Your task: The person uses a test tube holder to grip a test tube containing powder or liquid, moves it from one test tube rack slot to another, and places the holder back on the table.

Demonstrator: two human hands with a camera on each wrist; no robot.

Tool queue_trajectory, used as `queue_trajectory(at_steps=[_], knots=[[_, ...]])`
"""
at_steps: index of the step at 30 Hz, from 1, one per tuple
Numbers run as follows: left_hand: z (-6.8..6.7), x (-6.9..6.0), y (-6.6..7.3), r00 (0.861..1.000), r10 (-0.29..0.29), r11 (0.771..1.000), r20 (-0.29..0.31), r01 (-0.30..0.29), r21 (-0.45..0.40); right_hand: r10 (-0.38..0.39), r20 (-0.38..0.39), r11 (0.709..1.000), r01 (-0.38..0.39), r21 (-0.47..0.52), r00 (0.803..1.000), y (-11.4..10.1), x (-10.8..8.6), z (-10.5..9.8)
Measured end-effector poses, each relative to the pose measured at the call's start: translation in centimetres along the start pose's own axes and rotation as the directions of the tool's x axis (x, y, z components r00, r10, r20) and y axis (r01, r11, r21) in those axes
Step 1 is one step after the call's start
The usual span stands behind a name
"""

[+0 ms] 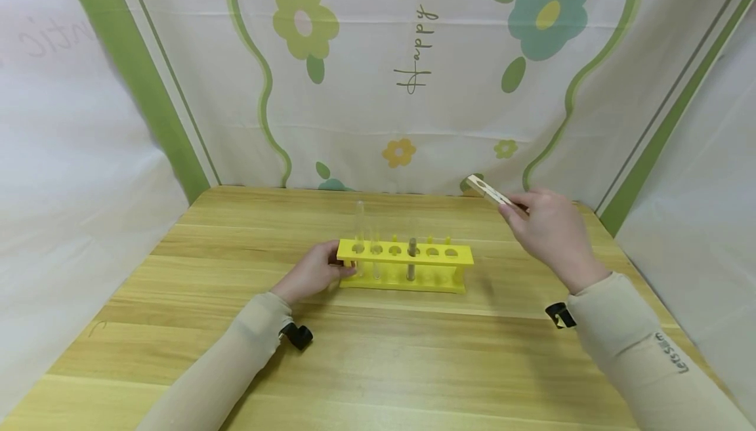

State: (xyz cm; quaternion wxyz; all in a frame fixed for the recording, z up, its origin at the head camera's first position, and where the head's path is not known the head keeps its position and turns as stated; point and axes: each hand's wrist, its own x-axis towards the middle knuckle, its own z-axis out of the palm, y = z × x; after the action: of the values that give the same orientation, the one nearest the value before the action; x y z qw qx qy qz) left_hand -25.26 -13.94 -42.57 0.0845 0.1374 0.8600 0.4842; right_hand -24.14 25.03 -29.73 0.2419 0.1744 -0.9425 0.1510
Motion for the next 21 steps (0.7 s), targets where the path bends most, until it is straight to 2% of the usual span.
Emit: queue_trajectory(at_steps=[6, 15, 18, 21], knots=[[0.0, 0.0, -0.1, 1.000, 0.013, 1.000, 0.006, -0.013, -0.019, 0.098, 0.104, 0.995, -0.099, 0.008, 0.990, 1.7, -0.2, 0.0], [0.0, -0.1, -0.1, 1.000, 0.008, 0.999, 0.015, -0.008, -0.038, 0.169, 0.160, 0.985, -0.173, 0.008, 0.972, 4.0, -0.4, 0.7], [0.0, -0.1, -0.1, 1.000, 0.010, 0.999, 0.015, -0.009, -0.041, 0.199, 0.199, 0.979, -0.203, -0.001, 0.960, 4.8, -0.5, 1.0], [0.0, -0.1, 0.0, 1.000, 0.010, 0.999, 0.014, -0.010, -0.038, 0.226, 0.266, 0.973, -0.232, -0.008, 0.937, 5.8, -0.8, 1.3]])
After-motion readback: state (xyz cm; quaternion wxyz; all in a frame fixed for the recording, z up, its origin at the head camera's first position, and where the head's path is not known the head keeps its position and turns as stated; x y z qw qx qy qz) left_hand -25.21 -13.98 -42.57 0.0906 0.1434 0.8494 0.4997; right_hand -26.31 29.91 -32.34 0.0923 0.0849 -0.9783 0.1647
